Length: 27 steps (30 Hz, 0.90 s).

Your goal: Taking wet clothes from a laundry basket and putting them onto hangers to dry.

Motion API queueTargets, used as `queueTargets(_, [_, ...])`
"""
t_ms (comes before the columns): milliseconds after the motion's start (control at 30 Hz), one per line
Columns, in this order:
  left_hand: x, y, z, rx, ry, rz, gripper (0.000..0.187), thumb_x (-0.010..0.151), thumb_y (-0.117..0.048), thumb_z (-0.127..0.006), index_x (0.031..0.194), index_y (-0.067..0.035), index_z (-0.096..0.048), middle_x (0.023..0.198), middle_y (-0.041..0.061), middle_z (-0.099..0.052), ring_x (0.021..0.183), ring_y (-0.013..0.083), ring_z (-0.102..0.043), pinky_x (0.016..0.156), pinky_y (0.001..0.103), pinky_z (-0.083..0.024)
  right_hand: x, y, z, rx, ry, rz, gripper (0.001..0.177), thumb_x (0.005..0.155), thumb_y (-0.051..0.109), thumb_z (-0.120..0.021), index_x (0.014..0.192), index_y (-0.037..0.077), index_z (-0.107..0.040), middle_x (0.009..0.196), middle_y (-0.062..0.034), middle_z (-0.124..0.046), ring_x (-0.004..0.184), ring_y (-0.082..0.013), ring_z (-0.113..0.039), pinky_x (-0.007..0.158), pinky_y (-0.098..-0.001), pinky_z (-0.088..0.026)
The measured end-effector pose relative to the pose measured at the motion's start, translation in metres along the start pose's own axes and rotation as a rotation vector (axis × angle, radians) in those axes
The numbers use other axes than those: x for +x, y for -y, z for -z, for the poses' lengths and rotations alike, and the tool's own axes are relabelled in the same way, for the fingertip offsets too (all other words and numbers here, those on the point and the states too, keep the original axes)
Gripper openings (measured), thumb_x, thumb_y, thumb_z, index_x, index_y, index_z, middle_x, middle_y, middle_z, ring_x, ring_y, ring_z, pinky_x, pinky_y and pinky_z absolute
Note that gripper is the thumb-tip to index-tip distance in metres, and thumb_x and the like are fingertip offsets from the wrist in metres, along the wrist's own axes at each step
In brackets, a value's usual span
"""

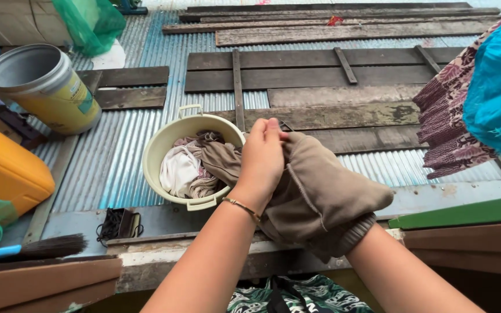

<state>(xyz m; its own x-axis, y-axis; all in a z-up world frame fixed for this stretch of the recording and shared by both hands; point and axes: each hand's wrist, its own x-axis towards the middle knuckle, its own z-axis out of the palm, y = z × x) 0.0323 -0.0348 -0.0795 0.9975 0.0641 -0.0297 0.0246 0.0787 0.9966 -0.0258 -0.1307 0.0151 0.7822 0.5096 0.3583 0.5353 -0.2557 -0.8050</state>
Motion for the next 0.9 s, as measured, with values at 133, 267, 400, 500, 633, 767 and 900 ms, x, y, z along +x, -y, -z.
queueTargets(133, [-0.003, -0.003, -0.002, 0.317, -0.037, -0.002, 0.05, 0.099, -0.053, -0.053, 0.098, -0.004, -0.06, 0.094, 0.012, -0.066, 0.086, 0.022, -0.063, 0.08, 0.036, -0.05, -0.005, -0.029, -0.011, 0.15, -0.043, -0.061, 0.049, 0.086, 0.021, -0.061, 0.129, 0.0, -0.052, 0.121, -0.013, -0.068, 0.11, -0.0221, -0.063, 0.096, -0.0321, -0.048])
queueTargets(267, [-0.014, 0.008, 0.005, 0.401, 0.061, 0.041, 0.065, 0.097, -0.067, -0.045, 0.115, -0.005, -0.054, 0.111, 0.02, -0.062, 0.1, 0.0257, -0.061, 0.09, 0.036, -0.045, -0.007, -0.031, -0.009, 0.29, -0.119, -0.122, 0.049, 0.086, 0.024, -0.06, 0.129, 0.001, -0.054, 0.121, -0.0128, -0.068, 0.11, -0.0223, -0.064, 0.096, -0.0322, -0.049])
queueTargets(400, [-0.018, 0.03, 0.007, 0.191, 0.144, 0.25, 0.07, 0.096, -0.071, -0.039, 0.115, -0.006, -0.054, 0.107, 0.016, -0.068, 0.099, 0.0203, -0.064, 0.092, 0.032, -0.049, -0.014, -0.033, -0.008, 0.428, -0.19, -0.193, 0.05, 0.086, 0.028, -0.059, 0.129, 0.002, -0.055, 0.121, -0.0127, -0.069, 0.11, -0.0225, -0.064, 0.095, -0.0323, -0.05])
queueTargets(500, [-0.023, 0.016, 0.016, 0.161, 0.137, 0.284, 0.069, 0.097, -0.069, -0.043, 0.105, -0.003, -0.062, 0.099, 0.015, -0.07, 0.092, 0.0184, -0.063, 0.086, 0.032, -0.052, -0.021, -0.038, -0.01, 0.536, -0.246, -0.253, 0.051, 0.086, 0.03, -0.058, 0.129, 0.003, -0.056, 0.122, -0.0126, -0.069, 0.109, -0.0227, -0.065, 0.094, -0.0324, -0.05])
queueTargets(633, [-0.007, 0.017, 0.03, 0.139, 0.167, 0.123, 0.051, 0.097, -0.05, -0.054, 0.1, -0.002, -0.07, 0.09, 0.007, -0.073, 0.083, 0.0124, -0.063, 0.078, 0.03, -0.052, -0.032, -0.059, -0.007, 0.672, -0.319, -0.323, 0.053, 0.086, 0.033, -0.057, 0.129, 0.004, -0.057, 0.122, -0.0124, -0.07, 0.109, -0.0229, -0.066, 0.094, -0.0325, -0.051])
queueTargets(767, [0.001, -0.005, 0.032, 0.209, 0.244, 0.096, 0.045, 0.101, -0.038, -0.057, 0.096, 0.004, -0.074, 0.081, 0.006, -0.071, 0.075, 0.0117, -0.058, 0.072, 0.031, -0.051, -0.039, -0.07, -0.008, 0.807, -0.393, -0.392, 0.054, 0.086, 0.037, -0.056, 0.129, 0.005, -0.059, 0.122, -0.0122, -0.071, 0.109, -0.0231, -0.066, 0.093, -0.0326, -0.051])
queueTargets(900, [-0.018, -0.035, 0.013, 0.306, 0.179, 0.077, 0.045, 0.103, -0.036, -0.059, 0.096, 0.006, -0.075, 0.074, 0.008, -0.068, 0.069, 0.0127, -0.056, 0.068, 0.031, -0.05, -0.04, -0.04, -0.012, 0.948, -0.467, -0.457, 0.056, 0.086, 0.04, -0.054, 0.129, 0.006, -0.06, 0.122, -0.0121, -0.071, 0.109, -0.0233, -0.067, 0.093, -0.0327, -0.052])
